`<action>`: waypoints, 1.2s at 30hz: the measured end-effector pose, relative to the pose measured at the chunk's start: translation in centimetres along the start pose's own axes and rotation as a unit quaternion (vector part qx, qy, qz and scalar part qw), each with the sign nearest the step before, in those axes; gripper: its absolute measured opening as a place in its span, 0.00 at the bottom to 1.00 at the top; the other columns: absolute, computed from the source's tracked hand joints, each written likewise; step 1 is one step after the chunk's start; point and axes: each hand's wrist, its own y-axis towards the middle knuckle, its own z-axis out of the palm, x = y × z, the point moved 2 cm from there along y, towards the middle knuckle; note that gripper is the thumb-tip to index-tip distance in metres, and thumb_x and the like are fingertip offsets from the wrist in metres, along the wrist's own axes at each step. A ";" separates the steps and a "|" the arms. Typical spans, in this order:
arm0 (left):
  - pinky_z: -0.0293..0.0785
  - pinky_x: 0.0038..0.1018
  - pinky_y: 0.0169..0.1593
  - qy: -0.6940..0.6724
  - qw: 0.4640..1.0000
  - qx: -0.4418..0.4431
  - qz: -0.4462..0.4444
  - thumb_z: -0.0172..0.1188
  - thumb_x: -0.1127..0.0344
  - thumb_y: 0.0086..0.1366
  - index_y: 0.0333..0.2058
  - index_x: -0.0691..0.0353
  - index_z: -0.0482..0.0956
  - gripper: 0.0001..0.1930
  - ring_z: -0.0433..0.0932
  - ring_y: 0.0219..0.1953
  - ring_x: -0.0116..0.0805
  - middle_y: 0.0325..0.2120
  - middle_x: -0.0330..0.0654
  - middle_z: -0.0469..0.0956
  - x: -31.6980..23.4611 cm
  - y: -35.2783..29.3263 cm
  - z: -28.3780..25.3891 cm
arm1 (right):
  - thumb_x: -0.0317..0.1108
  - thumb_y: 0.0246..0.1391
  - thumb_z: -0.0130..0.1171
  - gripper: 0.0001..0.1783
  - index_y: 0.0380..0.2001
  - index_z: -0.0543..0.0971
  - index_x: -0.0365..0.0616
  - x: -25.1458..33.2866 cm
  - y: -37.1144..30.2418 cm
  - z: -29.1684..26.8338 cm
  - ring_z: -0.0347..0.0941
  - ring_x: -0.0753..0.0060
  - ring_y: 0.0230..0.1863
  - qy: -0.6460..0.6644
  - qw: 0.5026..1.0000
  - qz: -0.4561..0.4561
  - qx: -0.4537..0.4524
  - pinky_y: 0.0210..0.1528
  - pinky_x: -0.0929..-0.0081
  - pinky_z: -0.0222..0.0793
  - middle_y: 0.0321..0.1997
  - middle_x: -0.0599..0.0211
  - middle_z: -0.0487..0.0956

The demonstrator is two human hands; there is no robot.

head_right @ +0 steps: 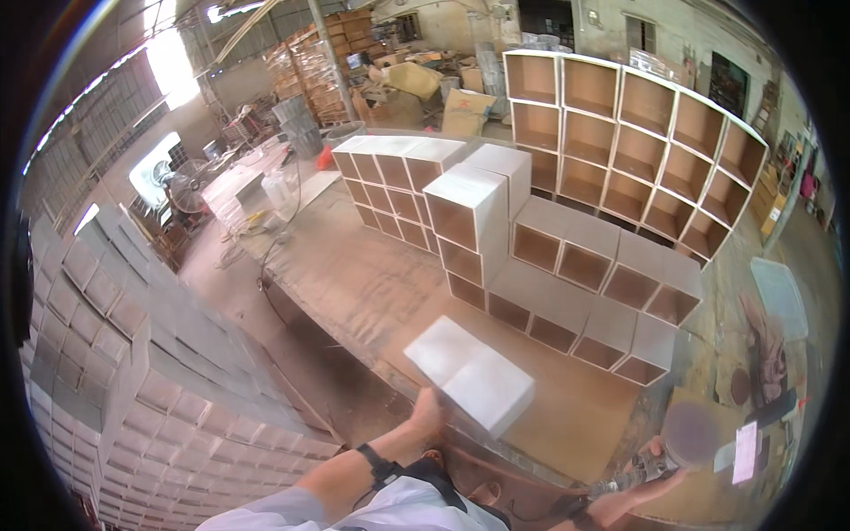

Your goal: The person uses a handheld orbital sander to smooth the surfaces of small white wooden boxes. They repeatedly pick up a box, sand its top and side faces, and place it back on a workbench among many similar boxes.

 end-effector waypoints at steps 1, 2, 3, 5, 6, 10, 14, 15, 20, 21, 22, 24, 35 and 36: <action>0.75 0.45 0.32 -0.060 0.991 -0.112 -0.042 0.60 0.70 0.52 0.26 0.71 0.79 0.08 0.79 0.28 0.62 0.22 0.62 0.76 0.8 0.2 -0.8 | 0.49 0.62 0.49 0.25 0.49 0.70 0.37 -0.4 -0.7 1.2 0.65 0.69 0.34 0.016 1.000 0.002 -0.008 0.31 0.76 0.65 0.43 0.61 0.71; 0.74 0.42 0.30 -0.052 0.994 -0.050 -0.086 0.60 0.70 0.54 0.25 0.72 0.79 0.08 0.78 0.23 0.57 0.20 0.61 0.76 3.5 0.7 -2.6 | 0.49 0.62 0.49 0.25 0.48 0.70 0.36 -1.0 -1.1 2.1 0.64 0.70 0.34 0.032 0.999 0.003 -0.018 0.31 0.77 0.64 0.42 0.61 0.71; 0.73 0.41 0.30 -0.046 0.990 -0.108 -0.077 0.60 0.72 0.54 0.24 0.72 0.79 0.07 0.79 0.22 0.48 0.20 0.60 0.76 3.6 1.2 -5.2 | 0.45 0.60 0.52 0.24 0.49 0.69 0.36 -1.8 -0.3 0.4 0.64 0.70 0.34 0.077 0.996 0.042 0.007 0.31 0.77 0.65 0.42 0.61 0.71; 0.69 0.36 0.27 -0.112 0.967 -0.221 -0.064 0.58 0.77 0.54 0.20 0.72 0.76 0.07 0.73 0.25 0.30 0.15 0.42 0.73 2.2 3.9 -10.5 | 0.43 0.59 0.54 0.23 0.50 0.69 0.36 -2.9 -0.4 1.3 0.64 0.70 0.35 0.147 0.986 0.072 0.018 0.31 0.78 0.65 0.42 0.61 0.71; 0.68 0.35 0.27 -0.070 0.963 -0.258 0.017 0.56 0.77 0.55 0.20 0.72 0.74 0.07 0.70 0.25 0.27 0.15 0.38 0.70 6.9 6.0 -12.9 | 0.42 0.59 0.55 0.23 0.50 0.69 0.36 -3.7 -0.5 2.2 0.64 0.70 0.35 0.185 0.978 0.095 0.027 0.32 0.78 0.66 0.42 0.60 0.71; 0.67 0.44 0.31 0.005 0.931 -0.347 0.115 0.55 0.76 0.49 0.21 0.71 0.74 0.03 0.72 0.25 0.52 0.21 0.61 0.74 7.9 15.7 -24.9 | 0.42 0.59 0.56 0.23 0.51 0.70 0.38 -6.2 -1.0 4.0 0.65 0.71 0.36 0.190 0.977 0.098 0.015 0.33 0.77 0.67 0.41 0.63 0.72; 0.70 0.36 0.28 -0.026 0.932 -0.335 0.133 0.60 0.66 0.62 0.28 0.73 0.80 0.12 0.78 0.22 0.35 0.17 0.51 0.79 -0.4 26.0 -31.9 | 0.45 0.60 0.55 0.24 0.52 0.71 0.40 -8.2 -3.9 8.0 0.65 0.71 0.35 0.128 0.987 0.073 -0.058 0.34 0.77 0.68 0.42 0.64 0.73; 0.71 0.37 0.28 -0.014 0.929 -0.334 0.160 0.59 0.65 0.63 0.28 0.73 0.80 0.13 0.81 0.22 0.40 0.16 0.53 0.78 -1.4 28.7 -32.9 | 0.46 0.60 0.54 0.24 0.53 0.71 0.40 -9.2 -4.7 9.1 0.65 0.71 0.35 0.117 0.989 0.065 -0.066 0.34 0.77 0.68 0.42 0.64 0.73; 0.75 0.46 0.39 0.057 0.946 -0.256 0.189 0.60 0.59 0.61 0.30 0.72 0.81 0.16 0.81 0.34 0.61 0.24 0.61 0.79 -5.9 40.9 -31.6 | 0.49 0.60 0.54 0.25 0.53 0.72 0.42 -11.5 -8.0 10.8 0.66 0.72 0.35 0.060 0.993 -0.004 -0.101 0.34 0.77 0.69 0.44 0.65 0.74; 0.76 0.46 0.39 0.077 0.948 -0.251 0.178 0.60 0.59 0.60 0.30 0.72 0.82 0.16 0.81 0.34 0.62 0.24 0.62 0.79 -6.3 42.6 -30.8 | 0.49 0.60 0.54 0.26 0.53 0.72 0.42 -11.7 -8.3 10.7 0.66 0.72 0.35 0.052 0.994 -0.020 -0.096 0.34 0.77 0.69 0.44 0.65 0.74; 0.76 0.46 0.40 0.098 0.950 -0.246 0.167 0.60 0.59 0.60 0.30 0.72 0.82 0.16 0.81 0.34 0.62 0.25 0.63 0.79 -6.8 44.0 -30.0 | 0.50 0.60 0.53 0.26 0.54 0.72 0.43 -11.5 -8.7 9.9 0.66 0.72 0.35 0.051 0.997 -0.014 -0.049 0.34 0.77 0.69 0.45 0.65 0.74; 0.76 0.46 0.41 0.101 0.955 -0.230 0.158 0.60 0.59 0.60 0.30 0.72 0.82 0.17 0.80 0.35 0.64 0.25 0.65 0.78 -6.9 46.2 -28.3 | 0.53 0.60 0.52 0.27 0.54 0.72 0.44 -10.9 -9.8 8.9 0.67 0.72 0.35 0.039 0.998 -0.004 0.043 0.34 0.76 0.70 0.46 0.65 0.75; 0.76 0.45 0.44 0.086 0.964 -0.199 0.152 0.61 0.57 0.59 0.29 0.74 0.81 0.19 0.80 0.38 0.65 0.27 0.68 0.78 -5.3 49.1 -27.1 | 0.51 0.59 0.55 0.24 0.50 0.73 0.46 -9.8 -12.1 9.9 0.67 0.71 0.33 0.088 0.991 -0.041 -0.089 0.32 0.73 0.70 0.44 0.67 0.75; 0.76 0.45 0.44 0.085 0.965 -0.199 0.150 0.61 0.57 0.59 0.29 0.74 0.81 0.20 0.80 0.38 0.65 0.27 0.68 0.78 -5.3 49.1 -27.1 | 0.51 0.58 0.55 0.23 0.50 0.73 0.47 -9.9 -12.1 10.4 0.67 0.71 0.32 0.084 0.991 -0.042 -0.091 0.31 0.73 0.70 0.43 0.67 0.75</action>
